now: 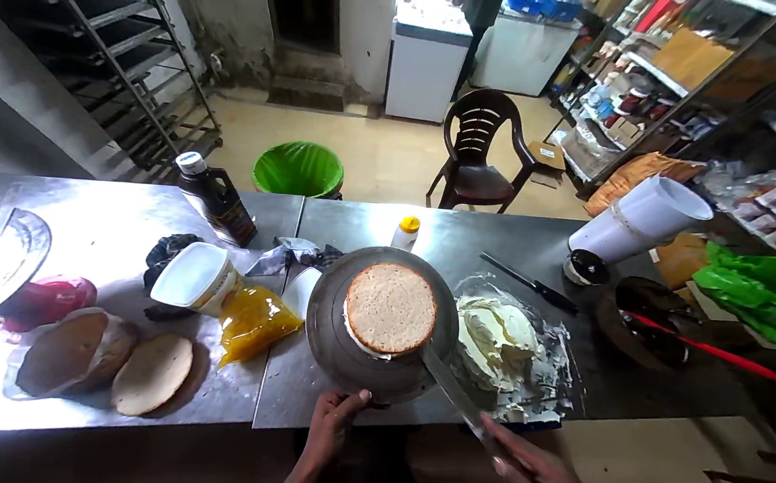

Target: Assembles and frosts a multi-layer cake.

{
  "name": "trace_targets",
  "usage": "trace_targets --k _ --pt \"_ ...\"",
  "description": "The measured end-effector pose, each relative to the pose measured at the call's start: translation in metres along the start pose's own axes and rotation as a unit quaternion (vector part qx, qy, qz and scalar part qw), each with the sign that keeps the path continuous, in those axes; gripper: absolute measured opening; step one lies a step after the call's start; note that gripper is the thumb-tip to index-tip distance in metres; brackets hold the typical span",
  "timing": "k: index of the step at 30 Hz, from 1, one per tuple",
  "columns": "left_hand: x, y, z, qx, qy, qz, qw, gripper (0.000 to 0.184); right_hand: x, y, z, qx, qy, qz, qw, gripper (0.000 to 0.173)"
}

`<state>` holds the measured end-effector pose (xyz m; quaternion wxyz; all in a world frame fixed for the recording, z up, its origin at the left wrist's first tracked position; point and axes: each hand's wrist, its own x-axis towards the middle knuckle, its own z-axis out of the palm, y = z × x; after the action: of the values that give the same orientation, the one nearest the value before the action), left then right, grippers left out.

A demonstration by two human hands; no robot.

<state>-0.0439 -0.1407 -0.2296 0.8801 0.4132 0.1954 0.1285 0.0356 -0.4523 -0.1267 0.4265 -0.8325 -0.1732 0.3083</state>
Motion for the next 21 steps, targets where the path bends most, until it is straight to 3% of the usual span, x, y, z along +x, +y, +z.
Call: trace_targets --k 6,11,21 --pt "0.004 0.015 -0.017 0.034 0.032 0.026 0.999 0.017 0.083 -0.011 0.05 0.067 0.038 -0.06 0.995 0.047" --pt "0.004 0.021 -0.016 0.043 0.05 0.033 0.997 0.019 0.082 -0.003 0.068 0.102 0.087 -0.107 0.985 0.045" --pt "0.005 0.021 -0.016 0.039 0.051 0.034 0.997 0.017 0.087 -0.004 0.067 0.119 0.078 -0.106 0.984 0.045"
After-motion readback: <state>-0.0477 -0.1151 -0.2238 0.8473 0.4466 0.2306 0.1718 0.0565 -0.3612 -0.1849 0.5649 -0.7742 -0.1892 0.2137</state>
